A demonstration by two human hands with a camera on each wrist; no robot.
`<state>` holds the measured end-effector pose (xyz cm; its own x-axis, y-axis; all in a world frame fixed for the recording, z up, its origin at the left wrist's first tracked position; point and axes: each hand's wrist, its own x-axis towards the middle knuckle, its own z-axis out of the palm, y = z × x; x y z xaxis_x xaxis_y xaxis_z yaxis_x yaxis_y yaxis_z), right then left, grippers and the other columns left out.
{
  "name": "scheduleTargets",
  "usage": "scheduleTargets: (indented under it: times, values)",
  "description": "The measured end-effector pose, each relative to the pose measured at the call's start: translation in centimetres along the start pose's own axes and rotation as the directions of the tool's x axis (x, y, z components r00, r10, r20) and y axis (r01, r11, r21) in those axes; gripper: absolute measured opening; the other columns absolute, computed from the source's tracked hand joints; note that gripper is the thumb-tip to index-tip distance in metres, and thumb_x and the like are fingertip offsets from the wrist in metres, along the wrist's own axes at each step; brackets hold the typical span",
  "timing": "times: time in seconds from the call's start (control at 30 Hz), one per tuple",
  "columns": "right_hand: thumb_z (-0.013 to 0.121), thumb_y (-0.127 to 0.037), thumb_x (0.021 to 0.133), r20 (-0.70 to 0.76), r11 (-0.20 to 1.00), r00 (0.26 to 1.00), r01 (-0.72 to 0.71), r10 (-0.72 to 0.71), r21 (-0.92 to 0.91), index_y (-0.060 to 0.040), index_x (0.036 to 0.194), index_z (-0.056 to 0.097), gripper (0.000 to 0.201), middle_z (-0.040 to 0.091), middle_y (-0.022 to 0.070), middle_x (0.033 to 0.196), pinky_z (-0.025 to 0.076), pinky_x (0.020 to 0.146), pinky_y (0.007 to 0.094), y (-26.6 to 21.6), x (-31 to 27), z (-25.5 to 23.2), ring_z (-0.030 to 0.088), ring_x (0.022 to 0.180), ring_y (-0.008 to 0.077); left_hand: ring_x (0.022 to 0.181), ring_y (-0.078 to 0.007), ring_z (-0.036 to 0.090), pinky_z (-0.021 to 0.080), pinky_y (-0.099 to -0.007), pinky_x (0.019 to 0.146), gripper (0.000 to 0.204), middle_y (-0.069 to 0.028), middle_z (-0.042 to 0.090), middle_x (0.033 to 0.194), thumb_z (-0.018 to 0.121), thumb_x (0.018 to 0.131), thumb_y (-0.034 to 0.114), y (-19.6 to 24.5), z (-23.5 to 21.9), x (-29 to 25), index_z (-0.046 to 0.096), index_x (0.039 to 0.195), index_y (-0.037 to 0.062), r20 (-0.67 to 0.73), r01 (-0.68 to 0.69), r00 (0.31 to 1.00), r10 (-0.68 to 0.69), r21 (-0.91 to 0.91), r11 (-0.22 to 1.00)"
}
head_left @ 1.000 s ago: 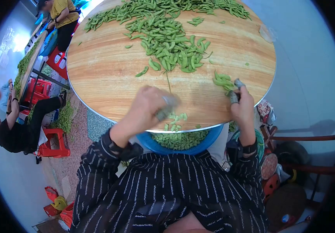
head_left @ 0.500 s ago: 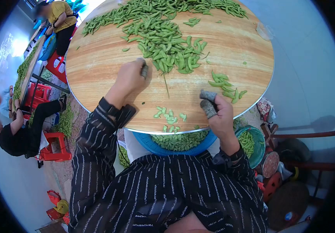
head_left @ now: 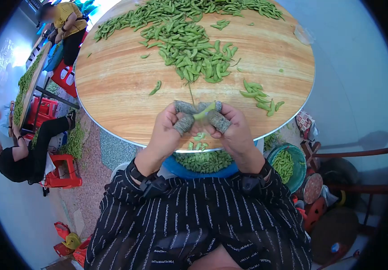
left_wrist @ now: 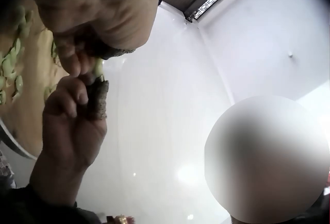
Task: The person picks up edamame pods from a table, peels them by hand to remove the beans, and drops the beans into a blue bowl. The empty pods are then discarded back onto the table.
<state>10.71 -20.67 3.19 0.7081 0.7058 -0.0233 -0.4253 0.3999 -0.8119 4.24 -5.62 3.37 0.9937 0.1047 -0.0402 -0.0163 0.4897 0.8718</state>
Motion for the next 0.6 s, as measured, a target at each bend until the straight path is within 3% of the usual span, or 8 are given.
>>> scheduleTargets:
  times: [0.07, 0.1, 0.13, 0.2, 0.3, 0.6]
  values:
    - [0.049, -0.003, 0.081, -0.032, 0.999, 0.999, -0.013, 0.012, -0.043, -0.0016, 0.096, 0.056, 0.017, 0.054, -0.0014, 0.075, 0.034, 0.049, 0.0128, -0.3, -0.3, 0.0, 0.046, 0.06, 0.002, 0.067, -0.0145, 0.057, 0.047, -0.0257, 0.057, 0.016, -0.0078, 0.058, 0.08, 0.054, 0.081, 0.009, 0.6, 1.0, -0.4, 0.048, 0.094, 0.0018, 0.113, -0.167, 0.985, 0.129, 0.459, 0.873]
    - [0.049, -0.002, 0.08, -0.063, 0.996, 0.998, -0.027, 0.022, -0.083, -0.0018, 0.093, 0.056, 0.015, 0.054, -0.0015, 0.074, 0.035, 0.05, 0.0133, -0.3, -0.4, 0.0, 0.046, 0.06, 0.0022, 0.07, -0.021, 0.058, 0.046, -0.0301, 0.057, 0.023, -0.0099, 0.057, 0.08, 0.059, 0.074, 0.007, 1.8, 1.5, -0.8, 0.047, 0.093, 0.0016, 0.092, -0.108, 0.994, 0.059, 0.771, 0.628]
    - [0.049, -0.002, 0.08, -0.063, 0.996, 0.998, -0.03, 0.024, -0.082, -0.0018, 0.093, 0.056, 0.015, 0.054, -0.0015, 0.074, 0.035, 0.05, 0.0133, -0.3, -0.5, 0.0, 0.046, 0.06, 0.0022, 0.07, -0.021, 0.058, 0.046, -0.0301, 0.057, 0.023, -0.0099, 0.057, 0.08, 0.059, 0.074, 0.007, 1.7, 1.3, -0.7, 0.047, 0.093, 0.0016, 0.089, -0.105, 0.994, 0.057, 0.77, 0.629]
    - [0.048, -0.001, 0.079, -0.044, 0.987, 0.999, 0.015, -0.022, -0.157, -0.002, 0.092, 0.057, 0.016, 0.054, -0.002, 0.074, 0.036, 0.053, 0.0148, -0.2, -0.6, -0.1, 0.047, 0.062, 0.0025, 0.072, -0.0302, 0.056, 0.044, -0.0351, 0.059, 0.034, -0.0141, 0.055, 0.078, 0.065, 0.065, 0.009, 1.4, 0.8, -0.4, 0.046, 0.092, 0.0023, 0.305, -0.316, 0.935, 0.181, 0.948, 0.032]
    - [0.046, 0.001, 0.078, -0.041, 0.982, 0.999, -0.027, 0.02, -0.188, -0.002, 0.091, 0.057, 0.017, 0.054, -0.0022, 0.074, 0.037, 0.055, 0.0158, -1.0, -1.1, 0.2, 0.047, 0.063, 0.0026, 0.072, -0.0364, 0.053, 0.043, -0.0389, 0.06, 0.039, -0.017, 0.053, 0.077, 0.067, 0.058, 0.009, 1.5, 0.7, -0.6, 0.046, 0.09, 0.0021, 0.294, -0.3, 0.944, 0.153, 0.954, 0.017]
    - [0.047, 0.002, 0.077, -0.055, 0.975, 0.997, -0.059, 0.048, -0.216, -0.0011, 0.088, 0.057, 0.016, 0.054, -0.0017, 0.073, 0.036, 0.055, 0.016, -0.9, -1.2, 0.2, 0.046, 0.062, 0.0028, 0.071, -0.0354, 0.052, 0.041, -0.0393, 0.058, 0.036, -0.0161, 0.052, 0.075, 0.066, 0.06, 0.012, 1.7, 0.5, -0.6, 0.046, 0.088, 0.0012, 0.383, -0.384, 0.916, 0.119, 0.923, -0.02]
